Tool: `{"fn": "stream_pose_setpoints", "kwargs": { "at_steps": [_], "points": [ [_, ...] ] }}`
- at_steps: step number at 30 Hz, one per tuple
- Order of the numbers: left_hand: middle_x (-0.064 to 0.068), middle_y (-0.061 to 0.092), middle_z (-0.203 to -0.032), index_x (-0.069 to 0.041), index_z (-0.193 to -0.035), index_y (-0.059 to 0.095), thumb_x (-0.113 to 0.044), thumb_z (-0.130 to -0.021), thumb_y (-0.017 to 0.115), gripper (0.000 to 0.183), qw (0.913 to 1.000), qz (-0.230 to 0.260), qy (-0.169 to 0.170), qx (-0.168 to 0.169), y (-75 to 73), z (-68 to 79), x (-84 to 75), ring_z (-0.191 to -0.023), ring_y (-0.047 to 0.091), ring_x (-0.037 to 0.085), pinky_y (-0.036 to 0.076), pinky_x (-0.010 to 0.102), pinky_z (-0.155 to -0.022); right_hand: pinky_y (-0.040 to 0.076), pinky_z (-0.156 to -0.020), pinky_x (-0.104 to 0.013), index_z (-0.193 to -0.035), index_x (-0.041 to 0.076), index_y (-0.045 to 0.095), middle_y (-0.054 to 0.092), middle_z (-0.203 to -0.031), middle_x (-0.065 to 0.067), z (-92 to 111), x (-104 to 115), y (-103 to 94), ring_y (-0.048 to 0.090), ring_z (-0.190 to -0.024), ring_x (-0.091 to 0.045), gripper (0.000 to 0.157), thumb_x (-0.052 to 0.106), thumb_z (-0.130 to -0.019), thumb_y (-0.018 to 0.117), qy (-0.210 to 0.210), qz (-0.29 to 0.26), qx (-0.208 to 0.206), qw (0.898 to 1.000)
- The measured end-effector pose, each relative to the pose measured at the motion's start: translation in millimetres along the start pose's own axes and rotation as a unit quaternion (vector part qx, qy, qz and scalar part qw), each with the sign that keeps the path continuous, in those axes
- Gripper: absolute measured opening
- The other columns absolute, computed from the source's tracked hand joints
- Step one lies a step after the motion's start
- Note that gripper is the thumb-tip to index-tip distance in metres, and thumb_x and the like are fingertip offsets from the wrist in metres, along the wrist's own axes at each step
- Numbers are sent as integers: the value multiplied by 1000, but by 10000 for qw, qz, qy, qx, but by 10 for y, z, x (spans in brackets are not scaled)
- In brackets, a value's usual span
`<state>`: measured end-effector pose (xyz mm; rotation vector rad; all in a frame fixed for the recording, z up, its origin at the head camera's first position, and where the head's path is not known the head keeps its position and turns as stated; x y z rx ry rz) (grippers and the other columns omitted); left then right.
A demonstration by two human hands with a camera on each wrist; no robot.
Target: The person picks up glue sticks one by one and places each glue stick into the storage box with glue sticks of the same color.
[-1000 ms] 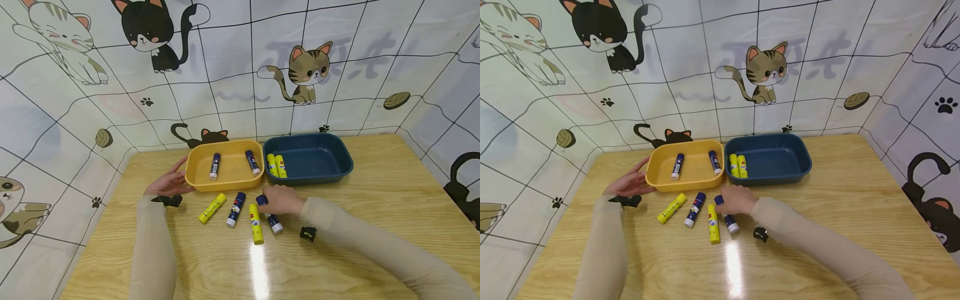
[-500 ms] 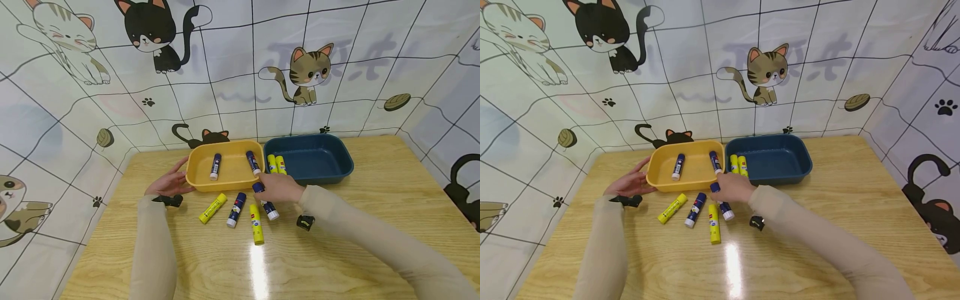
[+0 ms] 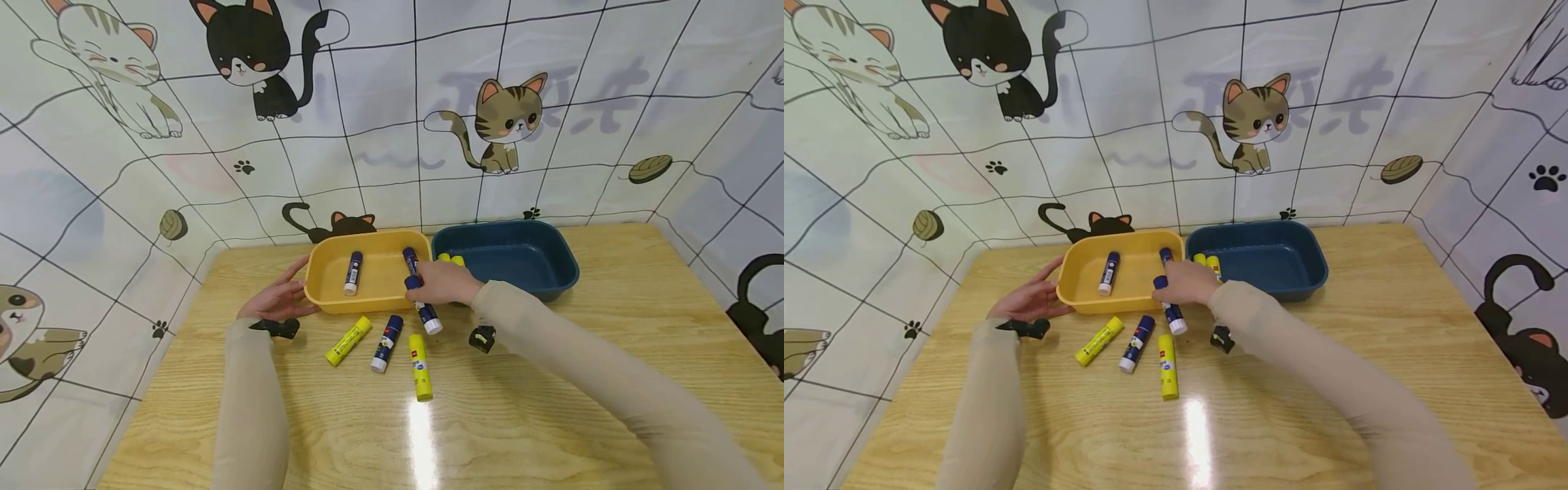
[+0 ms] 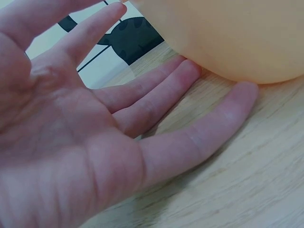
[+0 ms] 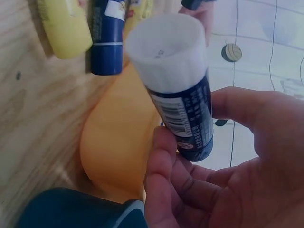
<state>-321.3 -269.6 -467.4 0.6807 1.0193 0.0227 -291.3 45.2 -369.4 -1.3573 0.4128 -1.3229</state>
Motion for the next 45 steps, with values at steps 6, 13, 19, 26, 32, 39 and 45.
{"fn": "stream_pose_setpoints", "kwargs": {
  "at_steps": [6, 13, 19, 26, 32, 39, 45],
  "points": [
    [7, 26, -150, -38, -154, 18, -6, -106, 31, 59, 9999, -69, 31, 102, 0, -1, 2, -125, 44, 22, 25, 60, -107, 36, -52, -24, -98, 4, 57, 55, -75, -5, -163, -6, -59, 52, -61, -16, 34, 36, -90, 64, 86, -2, 21, 10000],
    [6, 31, -147, -38, -154, 19, -7, -106, 30, 58, 9996, -259, 15, 78, 19, -8, -14, -125, 44, 22, 25, 59, -108, 35, -51, -25, -98, 4, 58, 54, -77, -5, -331, -14, -185, 52, -61, -17, 35, 38, -90, 61, 378, 134, -93, 9992],
    [8, 27, -149, -37, -155, 14, -6, -106, 33, 61, 9997, -227, -57, 115, 90, 0, -50, -127, 42, 22, 21, 59, -109, 28, -48, -24, -78, 8, 56, 49, -63, -2, -471, -55, -219, 48, -55, -16, 33, 39, -91, 58, 572, 294, 58, 9979],
    [9, 24, -151, -37, -155, 13, -5, -105, 34, 62, 9997, -224, -74, 33, 104, 11, -45, -128, 39, 24, 24, 59, -108, 37, -47, -22, -73, 10, 57, 57, -64, -4, -696, -80, -203, 53, -57, -16, 33, 37, -91, 58, 768, 237, 278, 9964],
    [8, 29, -146, -37, -154, 18, -4, -106, 32, 61, 9999, -91, -72, -95, 82, 35, -27, -124, 44, 23, 23, 59, -108, 52, -61, -27, -81, 7, 60, 59, -69, -6, -886, -68, -199, 56, -61, -17, 30, 35, -92, 59, 900, 9, 607, 9941],
    [8, 25, -150, -37, -155, 14, -5, -105, 35, 63, 9999, -128, -64, -9, 100, 27, -6, -126, 41, 23, 22, 59, -109, 45, -48, -18, -100, 0, 65, 60, -68, -5, -997, -176, -210, 52, -52, -11, 33, 31, -93, 59, 1338, -622, 839, 9855],
    [7, 26, -150, -39, -154, 18, -3, -106, 29, 61, 9999, 14, -56, -83, 32, -8, 3, -126, 42, 23, 23, 60, -108, 47, -52, -18, -104, 0, 66, 63, -68, -4, -1116, -180, -194, 58, -55, -11, 31, 28, -92, 60, 1458, -559, 772, 9847]
  ]
}}
Point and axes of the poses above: each hand's wrist, its own z-axis away from the middle knuckle, its own y-axis out of the palm, x = y × z, the point moved 6 cm from there along -z, towards the middle knuckle
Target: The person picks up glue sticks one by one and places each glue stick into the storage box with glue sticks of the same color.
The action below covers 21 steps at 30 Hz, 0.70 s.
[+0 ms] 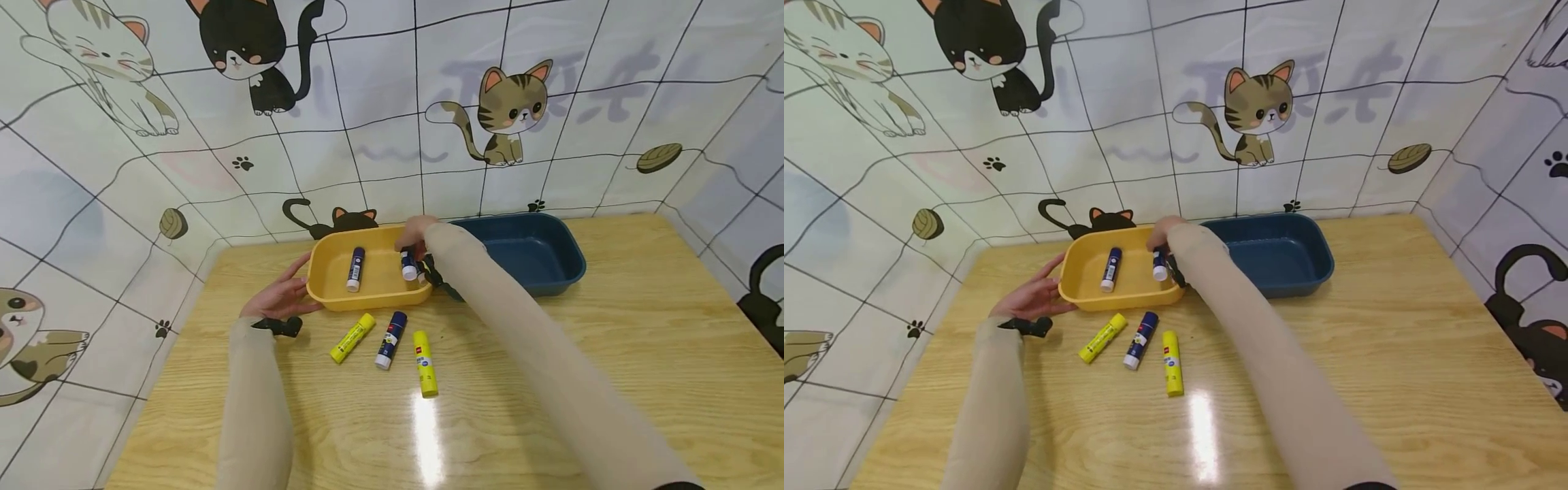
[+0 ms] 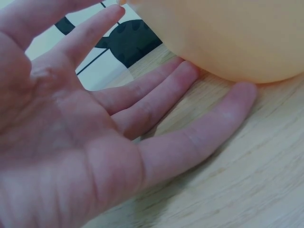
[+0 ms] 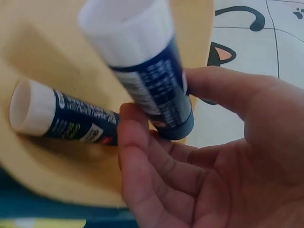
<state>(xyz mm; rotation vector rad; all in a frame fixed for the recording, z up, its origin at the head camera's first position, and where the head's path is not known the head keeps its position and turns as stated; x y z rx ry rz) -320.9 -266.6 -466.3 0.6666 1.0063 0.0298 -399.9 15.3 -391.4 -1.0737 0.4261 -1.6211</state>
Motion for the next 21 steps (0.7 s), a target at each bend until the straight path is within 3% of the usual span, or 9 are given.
{"fn": "stream_pose_setpoints", "kwargs": {
  "at_steps": [7, 14, 17, 21],
  "points": [
    [7, 35, -144, -38, -154, 19, -2, -106, 29, 60, 9999, 76, 34, 78, -30, 2, -3, -121, 47, 22, 24, 60, -107, 46, -65, -25, -108, 5, 65, 64, -86, -4, -100, 39, 68, 57, -74, -17, 27, 26, -91, 63, 508, 102, -103, 9986],
    [7, 34, -144, -36, -155, 15, -2, -106, 30, 62, 9999, -31, 35, 161, 10, 39, -22, -123, 46, 22, 21, 61, -108, 45, -84, -50, -121, 12, 58, 55, -110, -7, -113, -6, 90, 51, -96, -28, 37, 33, -91, 63, 1227, -161, -122, 9922],
    [9, 29, -148, -37, -155, 15, -3, -105, 31, 62, 9998, -169, 55, 128, 18, 43, -37, -125, 43, 23, 22, 60, -108, 47, -82, -46, -120, 11, 59, 56, -109, -7, -51, 6, 80, 52, -95, -27, 36, 32, -91, 63, 1239, -253, -164, 9918],
    [9, 26, -150, -37, -154, 16, -3, -105, 33, 62, 9998, -191, 17, 58, 23, 37, -43, -128, 41, 23, 25, 60, -107, 51, -67, -29, -116, 7, 62, 60, -101, -7, 17, 40, 80, 57, -79, -19, 31, 27, -92, 62, 1045, -303, -134, 9940]
  ]
}}
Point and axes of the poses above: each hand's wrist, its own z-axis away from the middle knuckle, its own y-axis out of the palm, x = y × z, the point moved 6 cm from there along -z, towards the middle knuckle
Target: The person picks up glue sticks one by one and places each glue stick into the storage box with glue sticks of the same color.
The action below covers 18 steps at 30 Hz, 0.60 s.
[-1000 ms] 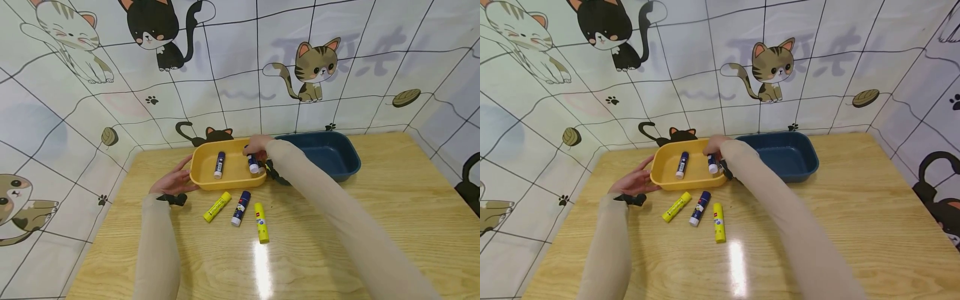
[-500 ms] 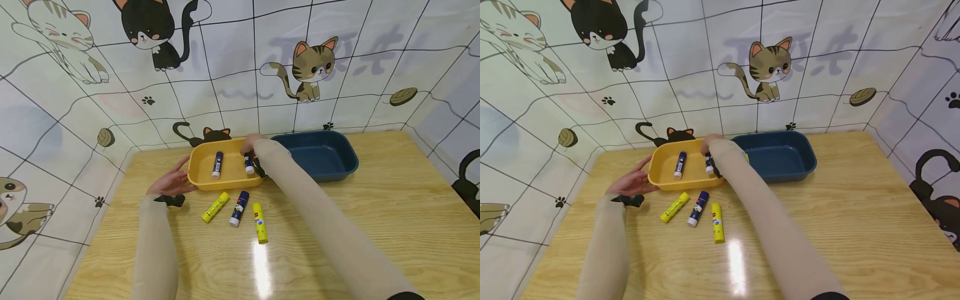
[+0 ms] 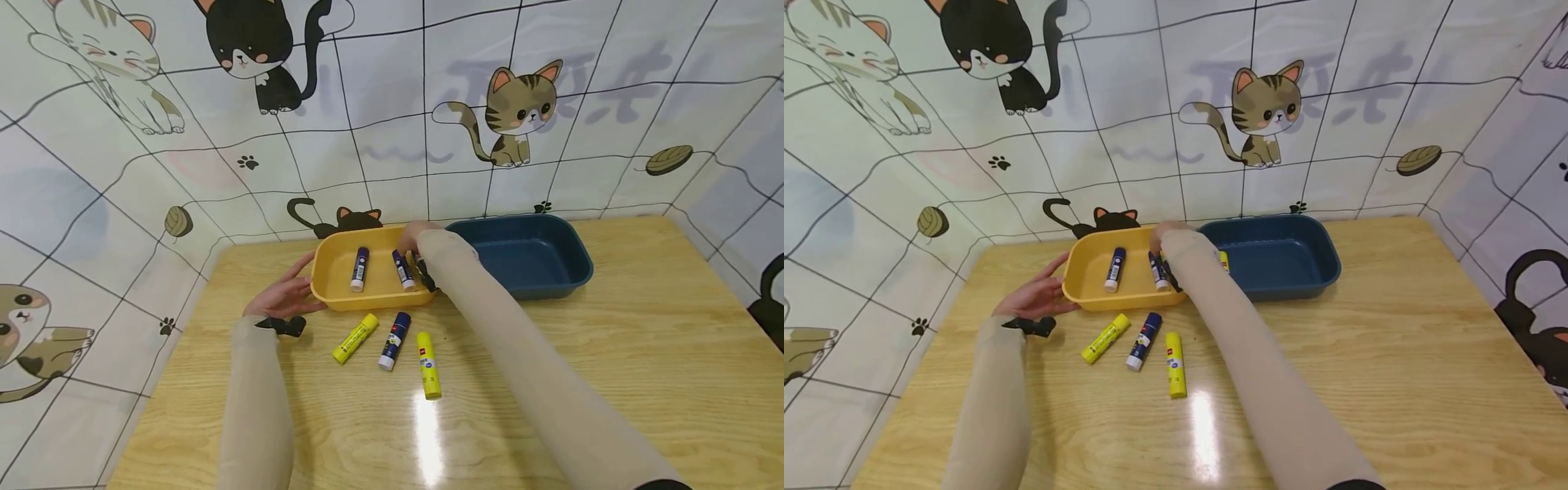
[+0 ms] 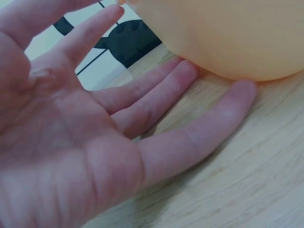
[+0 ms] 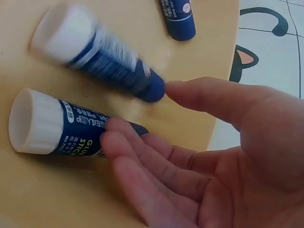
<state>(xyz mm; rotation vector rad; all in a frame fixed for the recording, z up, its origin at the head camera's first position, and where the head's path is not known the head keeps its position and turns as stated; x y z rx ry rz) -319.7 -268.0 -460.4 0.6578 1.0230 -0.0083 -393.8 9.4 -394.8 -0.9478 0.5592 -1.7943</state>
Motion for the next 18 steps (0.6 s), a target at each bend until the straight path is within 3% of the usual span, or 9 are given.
{"fn": "stream_pose_setpoints", "kwargs": {
  "at_steps": [5, 10, 18],
  "points": [
    [9, 27, -149, -37, -155, 15, -4, -105, 37, 63, 10000, -7, -15, -66, 11, -8, 0, -127, 41, 24, 25, 61, -107, 48, -53, -18, -120, 5, 61, 63, -97, -7, 18, 0, 3, 55, -54, -10, 36, 27, -93, 62, -277, 42, -83, 9996],
    [9, 28, -148, -37, -155, 13, -4, -105, 35, 63, 10000, -48, -6, 26, 10, -19, 7, -127, 41, 24, 23, 61, -108, 47, -48, -16, -123, 0, 59, 69, -97, -12, 49, 13, -4, 58, -55, -11, 42, 30, -93, 61, -857, 464, -118, 9952],
    [9, 30, -148, -39, -152, 24, -5, -105, 35, 60, 9999, 88, 97, -99, -75, -42, 31, -125, 44, 23, 28, 60, -106, 54, -66, -28, -106, -1, 62, 66, -80, -11, 317, -7, 22, 57, -59, -16, 35, 31, -92, 62, -1571, 747, -35, 9848]
  ]
}}
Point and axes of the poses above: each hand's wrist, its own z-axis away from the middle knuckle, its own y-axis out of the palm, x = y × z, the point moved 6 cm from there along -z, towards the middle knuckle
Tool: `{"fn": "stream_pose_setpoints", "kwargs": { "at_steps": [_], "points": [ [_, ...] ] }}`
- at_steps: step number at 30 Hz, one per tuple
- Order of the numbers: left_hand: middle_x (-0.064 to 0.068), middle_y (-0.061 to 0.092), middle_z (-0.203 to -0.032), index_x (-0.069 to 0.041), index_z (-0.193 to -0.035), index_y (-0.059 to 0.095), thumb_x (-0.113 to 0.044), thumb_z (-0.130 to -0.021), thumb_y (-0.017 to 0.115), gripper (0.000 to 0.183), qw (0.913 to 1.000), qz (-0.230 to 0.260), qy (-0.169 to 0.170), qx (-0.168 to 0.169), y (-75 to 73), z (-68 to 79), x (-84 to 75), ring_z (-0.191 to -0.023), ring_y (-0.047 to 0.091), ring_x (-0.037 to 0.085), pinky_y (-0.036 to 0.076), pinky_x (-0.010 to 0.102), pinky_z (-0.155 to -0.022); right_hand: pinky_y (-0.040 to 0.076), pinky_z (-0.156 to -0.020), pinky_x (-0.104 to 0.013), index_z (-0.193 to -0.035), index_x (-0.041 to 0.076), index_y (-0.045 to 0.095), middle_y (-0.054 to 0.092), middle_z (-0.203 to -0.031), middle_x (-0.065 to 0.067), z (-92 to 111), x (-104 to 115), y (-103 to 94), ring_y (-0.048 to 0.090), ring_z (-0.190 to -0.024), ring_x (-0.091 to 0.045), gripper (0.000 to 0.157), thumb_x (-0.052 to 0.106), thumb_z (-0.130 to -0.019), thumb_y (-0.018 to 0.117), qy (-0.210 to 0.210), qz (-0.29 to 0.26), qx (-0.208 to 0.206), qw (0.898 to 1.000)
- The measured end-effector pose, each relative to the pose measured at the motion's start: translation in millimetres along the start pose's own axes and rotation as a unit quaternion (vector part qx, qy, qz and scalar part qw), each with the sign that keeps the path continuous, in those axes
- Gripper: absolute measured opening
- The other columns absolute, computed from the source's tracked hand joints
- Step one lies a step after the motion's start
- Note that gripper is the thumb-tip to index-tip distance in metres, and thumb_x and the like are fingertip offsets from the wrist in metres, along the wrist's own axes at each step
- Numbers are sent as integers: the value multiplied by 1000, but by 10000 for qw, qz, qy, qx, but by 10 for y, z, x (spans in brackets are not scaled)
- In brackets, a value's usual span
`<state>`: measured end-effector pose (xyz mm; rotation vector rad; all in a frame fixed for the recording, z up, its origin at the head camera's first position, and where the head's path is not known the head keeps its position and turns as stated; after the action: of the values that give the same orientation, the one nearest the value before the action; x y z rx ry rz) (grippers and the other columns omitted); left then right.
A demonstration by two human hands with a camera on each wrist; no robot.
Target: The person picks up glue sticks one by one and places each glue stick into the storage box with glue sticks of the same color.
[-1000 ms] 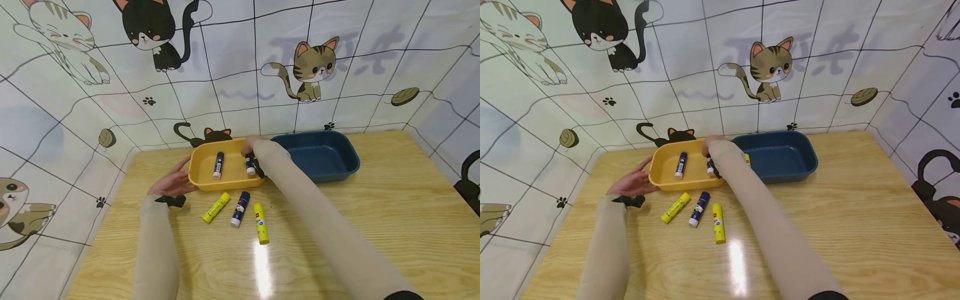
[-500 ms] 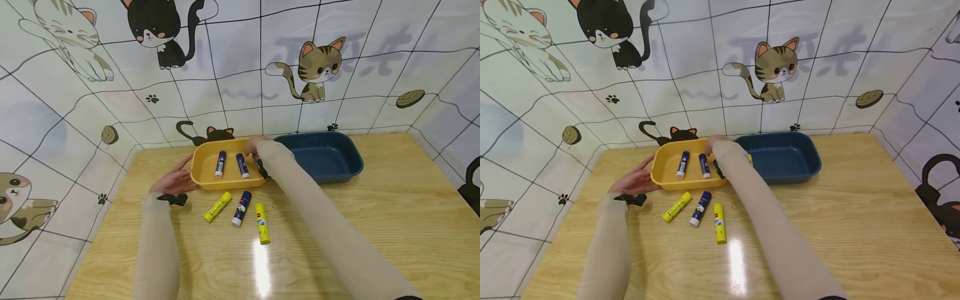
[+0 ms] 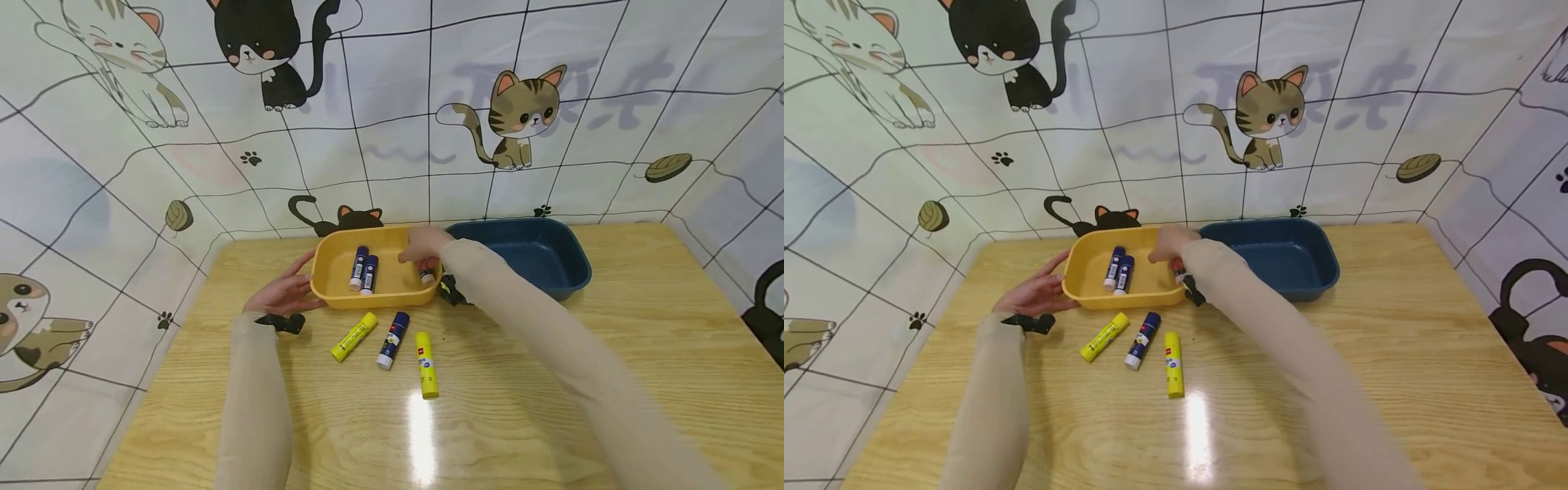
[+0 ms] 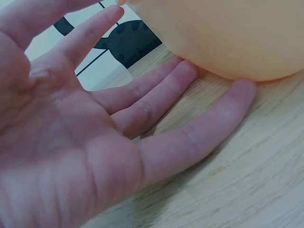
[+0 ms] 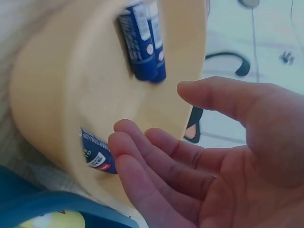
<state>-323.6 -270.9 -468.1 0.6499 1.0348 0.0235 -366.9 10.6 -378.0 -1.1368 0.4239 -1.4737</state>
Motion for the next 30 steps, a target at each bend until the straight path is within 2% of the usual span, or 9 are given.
{"fn": "stream_pose_setpoints", "kwargs": {
  "at_steps": [7, 11, 15, 21, 25, 30],
  "points": [
    [9, 28, -150, -39, -150, 30, -4, -105, 37, 58, 9994, 176, -65, -286, -44, 0, 2, -126, 43, 25, 31, 61, -104, 50, -59, -27, -89, 2, 62, 66, -77, -10, 353, 73, 91, 61, -66, -20, 27, 28, -92, 64, -871, 72, -188, 9960],
    [10, 24, -152, -39, -152, 24, -5, -105, 36, 60, 9998, 29, -93, -196, 28, 35, -16, -129, 39, 25, 29, 60, -105, 41, -55, -24, -85, 8, 60, 60, -73, -3, 532, 103, 169, 56, -65, -16, 26, 32, -92, 65, -1083, 473, -350, 9924],
    [10, 21, -153, -39, -154, 20, -4, -105, 35, 61, 9999, -53, -102, -85, 57, 48, -19, -131, 37, 25, 27, 60, -107, 36, -54, -25, -84, 10, 61, 55, -72, -1, 693, 98, 302, 51, -65, -16, 26, 34, -91, 66, -1269, 705, -406, 9886],
    [9, 24, -152, -39, -151, 27, -4, -105, 35, 59, 9998, 52, -30, -196, -3, 19, -6, -128, 41, 25, 31, 60, -104, 32, -49, -25, -74, 11, 57, 48, -65, 1, 831, -1, 531, 46, -57, -15, 29, 33, -89, 68, -1264, 759, -387, 9883],
    [9, 23, -153, -39, -151, 27, -5, -105, 37, 58, 9997, 75, -4, -214, -13, 3, -5, -128, 41, 25, 32, 60, -104, 30, -45, -25, -67, 12, 54, 42, -58, 2, 835, -69, 660, 43, -50, -13, 32, 32, -88, 68, -1088, 888, -301, 9896],
    [9, 23, -153, -39, -151, 28, -5, -105, 38, 58, 9997, 93, -15, -223, -8, -4, -1, -128, 42, 25, 33, 60, -104, 33, -47, -27, -66, 13, 55, 45, -57, 2, 824, -125, 818, 46, -54, -16, 35, 38, -88, 67, -864, 1120, -131, 9899]
  ]
}}
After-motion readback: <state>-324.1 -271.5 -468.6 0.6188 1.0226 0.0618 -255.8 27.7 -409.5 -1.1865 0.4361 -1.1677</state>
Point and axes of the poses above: each hand's wrist, its own z-axis away from the middle knuckle, its own y-axis out of the palm, x = y × z, the point moved 6 cm from there along -z, towards the middle knuckle
